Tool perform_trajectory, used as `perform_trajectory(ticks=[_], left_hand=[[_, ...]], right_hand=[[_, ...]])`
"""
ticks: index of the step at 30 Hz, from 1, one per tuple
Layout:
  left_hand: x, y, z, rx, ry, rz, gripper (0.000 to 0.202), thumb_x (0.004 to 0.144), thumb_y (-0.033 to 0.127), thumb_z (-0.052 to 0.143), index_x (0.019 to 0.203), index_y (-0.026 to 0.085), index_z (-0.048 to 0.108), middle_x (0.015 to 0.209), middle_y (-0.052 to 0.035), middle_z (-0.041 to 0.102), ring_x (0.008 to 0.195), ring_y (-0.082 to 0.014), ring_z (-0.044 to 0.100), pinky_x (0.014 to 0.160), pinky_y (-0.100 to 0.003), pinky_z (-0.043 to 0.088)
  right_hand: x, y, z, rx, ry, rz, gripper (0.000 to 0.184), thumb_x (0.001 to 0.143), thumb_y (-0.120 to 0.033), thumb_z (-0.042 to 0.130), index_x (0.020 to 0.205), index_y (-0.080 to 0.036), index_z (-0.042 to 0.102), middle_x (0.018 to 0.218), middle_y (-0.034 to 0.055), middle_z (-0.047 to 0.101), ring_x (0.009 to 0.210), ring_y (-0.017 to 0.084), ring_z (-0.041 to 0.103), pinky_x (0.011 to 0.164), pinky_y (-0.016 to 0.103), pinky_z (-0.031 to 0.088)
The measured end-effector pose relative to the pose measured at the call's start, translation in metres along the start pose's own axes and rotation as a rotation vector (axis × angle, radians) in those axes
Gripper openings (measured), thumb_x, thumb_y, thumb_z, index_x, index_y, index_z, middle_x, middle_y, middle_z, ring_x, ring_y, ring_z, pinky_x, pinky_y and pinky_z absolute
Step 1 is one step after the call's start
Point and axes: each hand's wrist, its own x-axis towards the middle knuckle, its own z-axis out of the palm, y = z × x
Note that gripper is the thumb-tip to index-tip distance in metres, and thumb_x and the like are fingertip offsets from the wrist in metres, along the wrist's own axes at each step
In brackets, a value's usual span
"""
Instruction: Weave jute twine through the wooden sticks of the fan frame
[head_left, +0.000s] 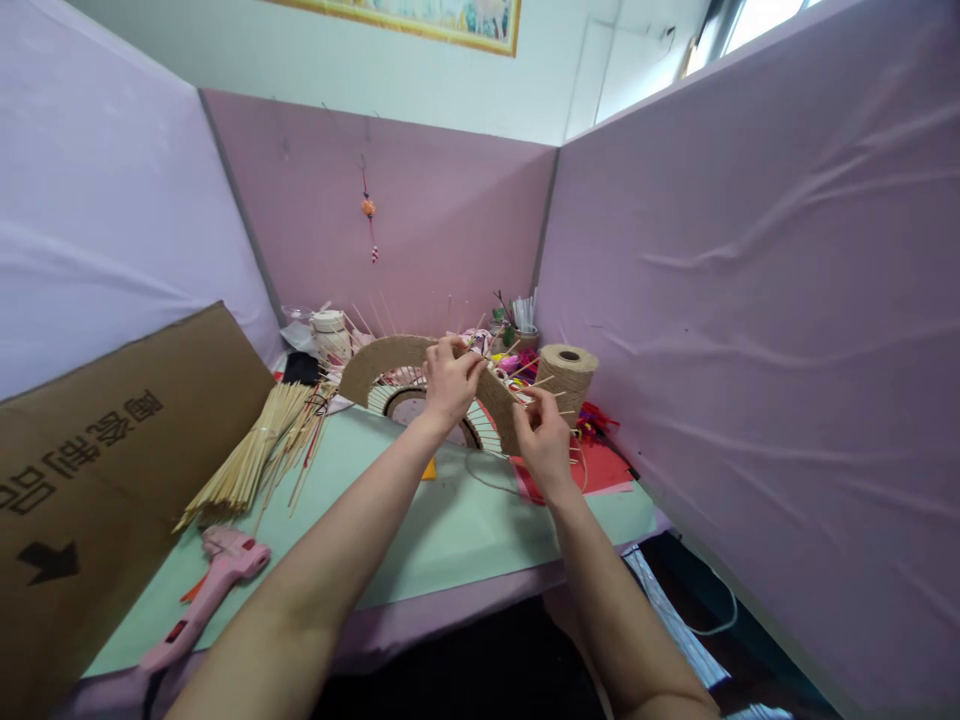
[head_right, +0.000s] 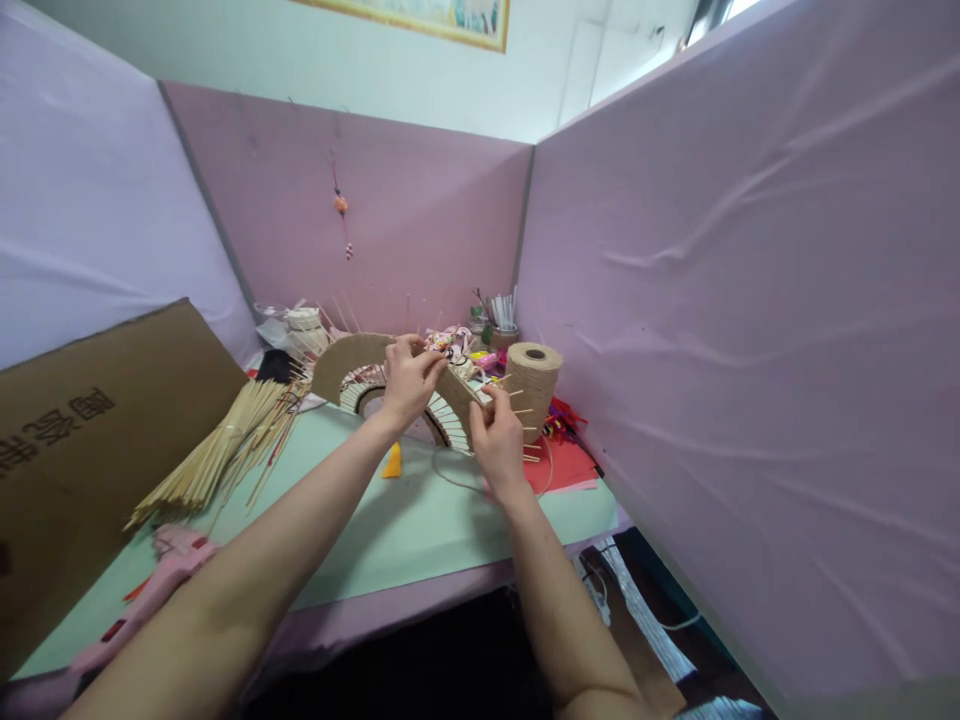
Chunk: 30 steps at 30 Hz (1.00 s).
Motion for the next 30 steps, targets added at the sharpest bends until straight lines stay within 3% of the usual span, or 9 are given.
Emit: perform_trajectory(ticks=[4, 12, 19, 22, 26, 30], left_hand=[[0.0, 0.001, 0.003, -0.032, 0.028, -0.004, 0.022, 0.091, 0.036, 0.055, 0.09, 0.025, 0.075, 0.121, -0.0092, 0.051, 0.113, -0.0274, 0.042, 0.096, -0.043, 0.039], [-0.001, 0.002, 0.002, -0.04, 0.053, -0.013, 0.022, 0.09, 0.037, 0.056, 0.09, 0.025, 0.075, 0.12, -0.0099, 0.05, 0.112, -0.0283, 0.042, 0.094, -0.044, 0.041], [-0.002, 0.002, 0.003, -0.024, 0.065, -0.016, 0.022, 0.09, 0.037, 0.056, 0.089, 0.025, 0.075, 0.118, -0.0098, 0.049, 0.11, -0.0284, 0.042, 0.094, -0.045, 0.041], [-0.002, 0.004, 0.002, -0.019, 0.058, -0.021, 0.023, 0.09, 0.038, 0.055, 0.089, 0.025, 0.075, 0.119, -0.0099, 0.05, 0.111, -0.0286, 0.042, 0.095, -0.045, 0.041], [0.0, 0.004, 0.001, -0.014, 0.051, -0.019, 0.024, 0.09, 0.038, 0.055, 0.089, 0.025, 0.075, 0.119, -0.0101, 0.05, 0.113, -0.029, 0.042, 0.095, -0.045, 0.04], [0.0, 0.003, -0.001, 0.002, 0.046, -0.014, 0.024, 0.09, 0.039, 0.055, 0.089, 0.026, 0.075, 0.119, -0.0098, 0.051, 0.112, -0.0289, 0.042, 0.095, -0.045, 0.04]], right_hand=[[0.016, -0.007, -0.01, -0.081, 0.018, -0.16, 0.02, 0.092, -0.029, 0.05, 0.093, -0.017, 0.065, 0.089, 0.0074, 0.069, 0.083, 0.02, 0.062, 0.078, 0.031, 0.046], [0.053, -0.029, -0.028, -0.271, 0.009, -0.368, 0.023, 0.096, -0.026, 0.044, 0.093, -0.018, 0.065, 0.091, 0.009, 0.065, 0.088, 0.02, 0.059, 0.08, 0.031, 0.045], [0.084, -0.03, -0.039, -0.405, -0.048, -0.334, 0.022, 0.093, -0.02, 0.044, 0.086, -0.017, 0.065, 0.087, 0.0082, 0.062, 0.08, 0.02, 0.056, 0.075, 0.031, 0.042], [0.072, -0.026, -0.037, -0.43, -0.008, -0.306, 0.022, 0.094, -0.021, 0.045, 0.086, -0.017, 0.065, 0.087, 0.0084, 0.062, 0.082, 0.021, 0.056, 0.076, 0.032, 0.042], [0.031, -0.017, -0.024, -0.478, 0.064, -0.296, 0.028, 0.097, -0.024, 0.04, 0.097, -0.016, 0.067, 0.087, 0.0097, 0.062, 0.084, 0.022, 0.056, 0.077, 0.032, 0.043], [-0.005, 0.002, -0.011, -0.52, -0.017, -0.258, 0.036, 0.096, -0.019, 0.039, 0.122, -0.018, 0.064, 0.09, 0.01, 0.062, 0.083, 0.022, 0.057, 0.073, 0.031, 0.044]])
